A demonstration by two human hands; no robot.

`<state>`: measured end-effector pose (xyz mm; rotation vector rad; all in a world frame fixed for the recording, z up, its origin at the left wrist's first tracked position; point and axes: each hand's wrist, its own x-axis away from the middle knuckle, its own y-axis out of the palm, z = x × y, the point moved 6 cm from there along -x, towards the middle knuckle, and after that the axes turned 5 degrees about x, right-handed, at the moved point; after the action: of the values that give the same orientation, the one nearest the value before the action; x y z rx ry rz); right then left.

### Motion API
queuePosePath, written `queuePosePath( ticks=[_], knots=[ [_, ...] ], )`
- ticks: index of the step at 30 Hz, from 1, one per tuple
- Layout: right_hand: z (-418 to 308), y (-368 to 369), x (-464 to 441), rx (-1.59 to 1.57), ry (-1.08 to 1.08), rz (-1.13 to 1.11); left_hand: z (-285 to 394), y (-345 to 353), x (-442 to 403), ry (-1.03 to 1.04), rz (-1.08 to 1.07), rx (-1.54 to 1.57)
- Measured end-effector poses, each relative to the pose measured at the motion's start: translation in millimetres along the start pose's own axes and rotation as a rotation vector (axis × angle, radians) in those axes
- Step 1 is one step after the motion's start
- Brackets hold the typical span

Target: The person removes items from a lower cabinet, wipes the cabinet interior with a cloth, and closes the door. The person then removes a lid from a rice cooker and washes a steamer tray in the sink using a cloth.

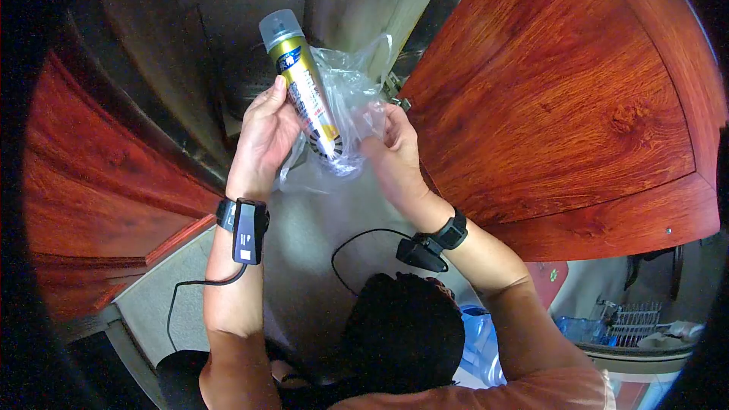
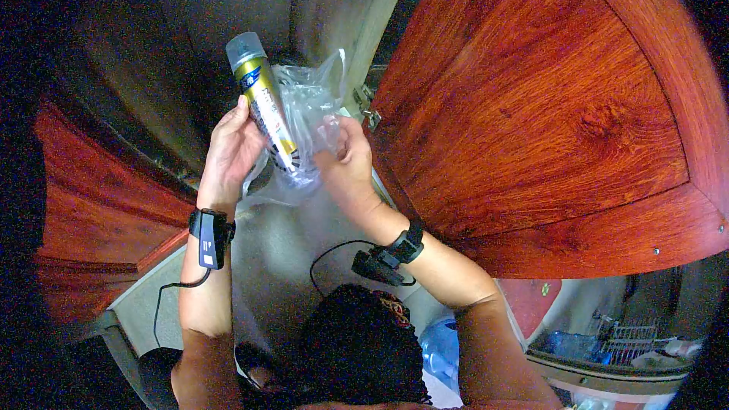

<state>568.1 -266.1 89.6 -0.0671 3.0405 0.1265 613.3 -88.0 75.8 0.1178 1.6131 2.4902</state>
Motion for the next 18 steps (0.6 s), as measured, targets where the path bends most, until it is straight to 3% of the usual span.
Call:
queuePosePath(
  ticks=[8, 13, 16, 18],
  knots=[
    [1.3, -2.8, -2.0, -0.040, 0.156, -0.046, 5.4, -12.1, -0.4, 0.013, -0.030, -0.069],
    [18.2, -23.5, -36.2, 0.267, 0.212, -0.046, -2.6, 5.8, 12.5, -0.091, -0.075, -0.234],
    [21.7, -29.6, -48.9, 0.381, 0.232, -0.018, -26.2, -7.8, 12.9, -0.032, -0.027, -0.400],
    [32.2, -35.1, -52.8, 0.433, 0.262, -0.048, -40.7, -9.9, 17.7, -0.128, -0.078, -0.432]
  ],
)
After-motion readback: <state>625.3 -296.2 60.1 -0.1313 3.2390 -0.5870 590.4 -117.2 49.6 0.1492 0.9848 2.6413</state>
